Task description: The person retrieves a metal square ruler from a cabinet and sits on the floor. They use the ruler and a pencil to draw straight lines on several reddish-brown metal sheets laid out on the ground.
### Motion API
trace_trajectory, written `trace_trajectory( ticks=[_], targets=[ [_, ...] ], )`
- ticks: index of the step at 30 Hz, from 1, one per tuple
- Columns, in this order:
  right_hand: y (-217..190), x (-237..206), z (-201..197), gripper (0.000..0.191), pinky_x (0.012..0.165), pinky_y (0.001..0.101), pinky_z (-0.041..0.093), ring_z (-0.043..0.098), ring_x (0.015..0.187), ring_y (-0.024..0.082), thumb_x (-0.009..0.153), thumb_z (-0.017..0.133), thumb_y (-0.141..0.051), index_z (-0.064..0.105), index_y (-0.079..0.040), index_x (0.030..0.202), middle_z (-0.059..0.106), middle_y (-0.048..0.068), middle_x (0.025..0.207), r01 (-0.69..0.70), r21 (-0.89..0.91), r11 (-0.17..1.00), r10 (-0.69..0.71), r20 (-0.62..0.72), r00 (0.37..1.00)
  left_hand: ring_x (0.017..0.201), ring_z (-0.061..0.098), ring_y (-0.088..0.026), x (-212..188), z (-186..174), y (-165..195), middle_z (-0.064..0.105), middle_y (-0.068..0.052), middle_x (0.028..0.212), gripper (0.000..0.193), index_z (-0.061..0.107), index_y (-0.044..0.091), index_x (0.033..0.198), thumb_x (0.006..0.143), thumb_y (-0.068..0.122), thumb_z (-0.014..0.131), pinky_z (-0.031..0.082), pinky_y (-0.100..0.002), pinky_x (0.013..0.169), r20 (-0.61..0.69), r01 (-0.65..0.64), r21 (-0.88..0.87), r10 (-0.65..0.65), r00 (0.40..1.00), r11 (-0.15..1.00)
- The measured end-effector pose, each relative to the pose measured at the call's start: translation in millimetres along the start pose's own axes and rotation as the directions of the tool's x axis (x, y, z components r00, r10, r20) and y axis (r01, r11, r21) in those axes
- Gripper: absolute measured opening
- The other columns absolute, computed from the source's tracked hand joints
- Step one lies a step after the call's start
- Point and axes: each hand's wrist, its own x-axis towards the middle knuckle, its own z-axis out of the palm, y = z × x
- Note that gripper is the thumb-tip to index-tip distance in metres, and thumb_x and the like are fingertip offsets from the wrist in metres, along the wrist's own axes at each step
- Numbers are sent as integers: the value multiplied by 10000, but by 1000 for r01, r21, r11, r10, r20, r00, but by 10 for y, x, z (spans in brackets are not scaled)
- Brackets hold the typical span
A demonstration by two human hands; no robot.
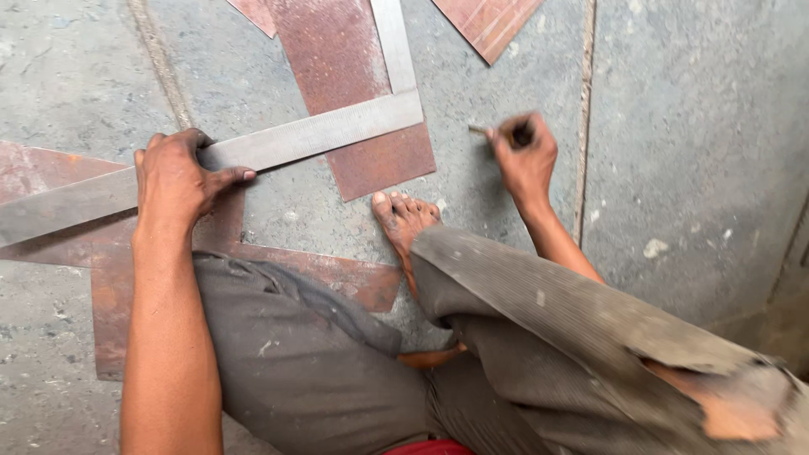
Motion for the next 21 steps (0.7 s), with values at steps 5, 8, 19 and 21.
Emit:
trace_trajectory(
  ticks=[5,8,19,21],
  targets=[
    [133,-191,-35,190,706,299,563,683,804,169,900,750,11,672,-33,1068,694,106,957,257,-121,959,-235,172,957,1059,603,-385,-13,129,-11,727,-208,989,752,751,-17,1092,612,507,994,429,-530,976,-28,-10,33,11,1000,999],
    [45,-168,17,172,652,300,535,675,739,169,916,693,9,664,-30,1081,711,106,979,177,-97,979,-156,194,969,1026,588,-387,15,156,18,715,-211,1001,762,752,15,1091,542,489,986,440,-527,893,50,128,25,-129,990,991],
    [-415,-43,582,421,744,348,578,723,844,229,832,830,-274,691,5,1114,744,142,939,40,-103,994,-3,340,941,1009,581,-277,-73,-41,-95,657,-111,1039,671,719,31,1108,669,470,973,423,-451,931,-171,128,-281,-180,969,951],
    [-494,-8,674,502,699,345,577,716,793,234,780,857,-345,689,12,1090,736,143,909,-79,-160,984,132,356,925,1020,565,-275,-102,-86,-137,632,-112,1067,667,706,32,1130,703,459,989,440,-435,908,-275,123,-324,-218,936,938]
  ],
)
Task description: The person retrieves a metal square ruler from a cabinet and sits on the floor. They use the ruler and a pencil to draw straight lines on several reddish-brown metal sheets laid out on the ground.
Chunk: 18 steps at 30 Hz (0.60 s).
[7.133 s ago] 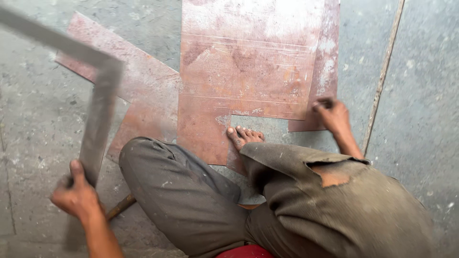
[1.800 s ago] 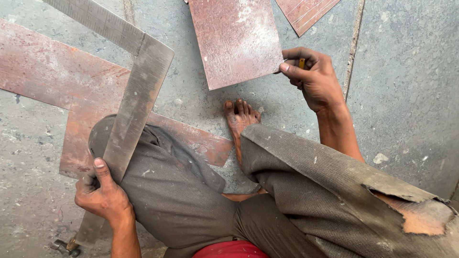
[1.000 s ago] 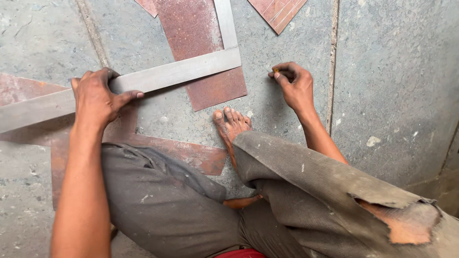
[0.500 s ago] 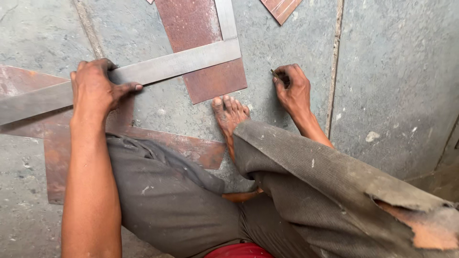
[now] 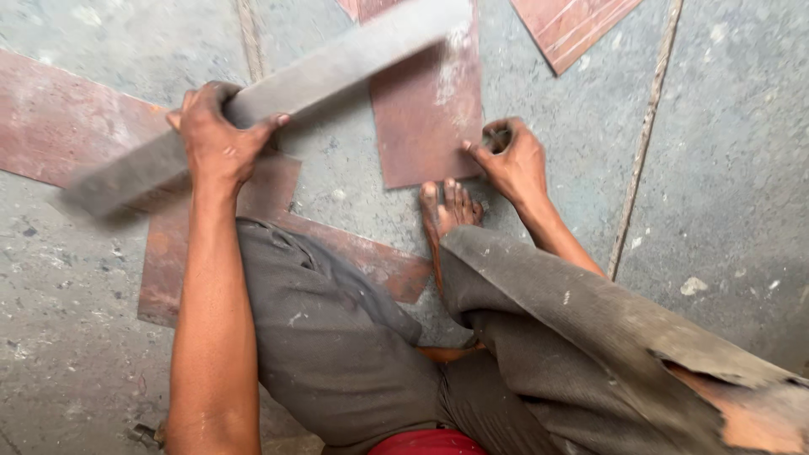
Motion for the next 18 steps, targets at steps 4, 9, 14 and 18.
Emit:
trace_trajectory(
  ticks=[4,9,14,18],
  targets=[
    [-280,106,-103,353,667,349,569,703,747,211,812,852,-314,706,-13,925,710,121,822,40,163,986,-46,37,998,999,575,-287,-18,-131,-73,665,-125,1052,598,720,17,1080,768,392,1067,460,-466,919,-271,-120,43,127,954,992],
    [-615,-7,-512,186,634,356,537,655,693,185,930,765,-187,665,-56,844,678,86,772,408,39,912,-372,-343,863,926,620,-248,-20,-202,-174,675,-106,1016,585,691,16,1061,793,356,1084,525,-407,811,-402,-107,-132,45,915,985],
    [-867,-326,-52,209,657,345,594,746,806,192,895,799,-202,676,-53,976,744,68,871,407,108,907,-401,-73,913,920,593,-268,-34,-207,-220,662,-104,1017,567,663,-23,1031,774,268,1077,516,-391,840,-440,-116,-147,40,897,982],
    [-508,-200,-56,285,743,378,603,751,864,231,807,762,-136,747,-76,1085,771,111,953,290,-1,957,-284,-209,936,968,619,-262,-92,-224,-296,678,-113,1036,615,682,-20,1043,759,391,1041,516,-427,879,-368,-107,-73,73,927,992]
  ],
)
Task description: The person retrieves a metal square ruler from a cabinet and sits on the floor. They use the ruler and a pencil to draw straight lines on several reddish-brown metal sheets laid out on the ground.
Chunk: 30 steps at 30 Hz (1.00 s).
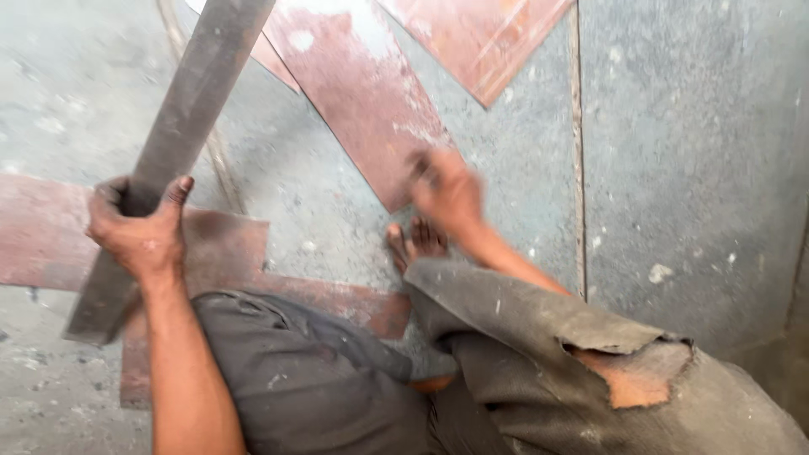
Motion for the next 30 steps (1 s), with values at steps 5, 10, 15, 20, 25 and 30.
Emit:
trace_trajectory(
  ticks=[5,10,15,20,25,30],
  targets=[
    [838,328,-415,299,903,374,576,745,1025,233,868,818,-281,778,-129,1123,773,96,1132,-242,-117,963,245,16,969,1046,608,-310,-25,-33,-68,688,-172,1105,681,732,-23,1074,777,511,1032,490,-492,954,139,-55,136,36,990,989],
    [925,303,-222,410,892,393,587,749,985,245,791,863,-342,743,-75,1078,775,121,1044,-240,-128,962,253,95,963,1058,633,-319,28,52,-21,695,-181,1115,722,743,5,1180,714,505,978,411,-511,1042,309,29,145,-74,948,989],
    [752,186,-45,272,877,411,573,739,923,257,824,832,-291,767,-78,980,777,116,946,-316,-29,948,311,282,908,1042,638,-340,15,25,103,704,-187,1092,714,757,13,1136,669,511,967,457,-469,1006,458,-13,184,-75,886,983],
    [769,112,-136,169,892,397,579,710,992,225,938,717,-230,745,-98,1039,746,98,1060,-252,30,967,247,116,962,1034,639,-360,-17,12,177,721,-194,1017,680,771,2,1070,648,495,973,397,-461,1030,566,-135,193,2,825,972],
    [810,120,-293,154,826,396,622,663,1021,224,1000,660,-180,788,-104,1037,667,137,1139,-125,39,991,126,-14,992,1020,643,-357,3,37,263,735,-191,996,680,771,-1,1043,625,496,970,371,-478,1002,587,-185,239,10,809,953],
    [835,108,-333,75,788,332,619,702,876,164,990,695,-118,714,-86,1055,715,53,972,-123,227,966,147,-94,985,962,681,-368,-4,56,436,742,-196,988,691,775,20,1051,601,510,962,459,-504,938,626,-91,357,-166,762,930]
  ],
)
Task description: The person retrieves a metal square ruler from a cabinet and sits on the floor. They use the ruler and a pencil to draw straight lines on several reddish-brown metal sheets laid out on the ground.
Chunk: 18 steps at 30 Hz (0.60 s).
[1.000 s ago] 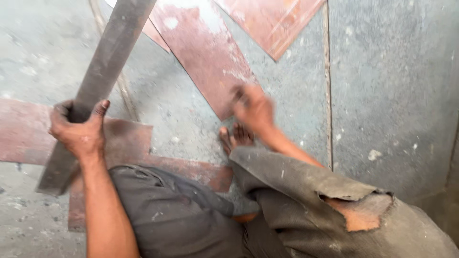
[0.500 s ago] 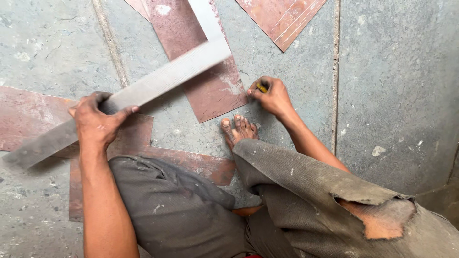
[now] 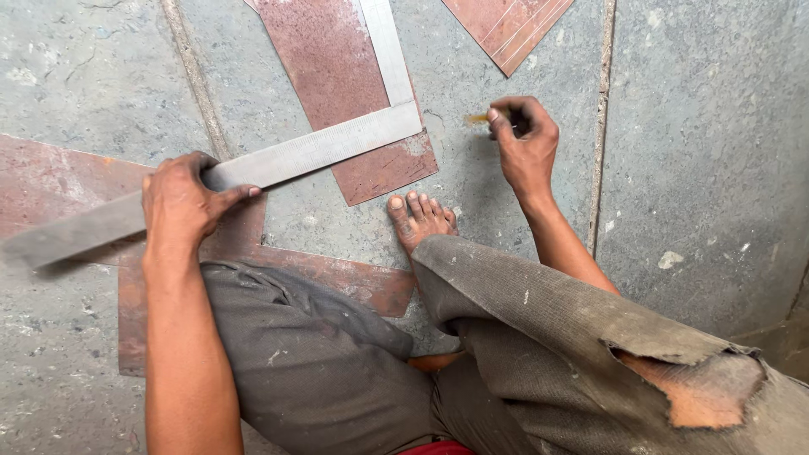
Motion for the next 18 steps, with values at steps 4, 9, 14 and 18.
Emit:
trace_trajectory(
  ticks=[4,9,14,18],
  targets=[
    [71,-83,13,150,725,286,608,685,811,136,921,734,-56,660,-75,1051,686,21,941,3,-127,992,4,49,999,953,691,-394,-26,-17,64,734,-219,995,696,773,12,1053,599,505,963,521,-500,869,-1,37,9,-37,999,999],
    [93,-231,27,231,704,322,577,692,801,183,857,651,60,686,-44,1060,674,77,993,198,-369,908,-154,145,977,997,671,-426,-15,48,30,735,-236,987,688,781,-4,1033,629,522,964,509,-513,897,-30,-59,72,61,998,996],
    [-23,-246,20,192,698,349,584,702,829,240,819,801,-50,696,-26,978,654,128,1010,297,-350,888,-241,193,951,1003,660,-439,4,126,0,726,-250,994,741,776,-20,1046,597,537,969,508,-518,872,-77,-104,84,111,991,991],
    [-129,-179,51,181,720,342,601,726,852,225,884,827,-120,721,-44,1009,697,95,1010,291,-375,880,-200,265,943,1005,658,-433,-3,143,-14,727,-253,1002,727,774,-14,1051,611,530,970,509,-516,881,-53,-78,70,82,995,995]
  ],
)
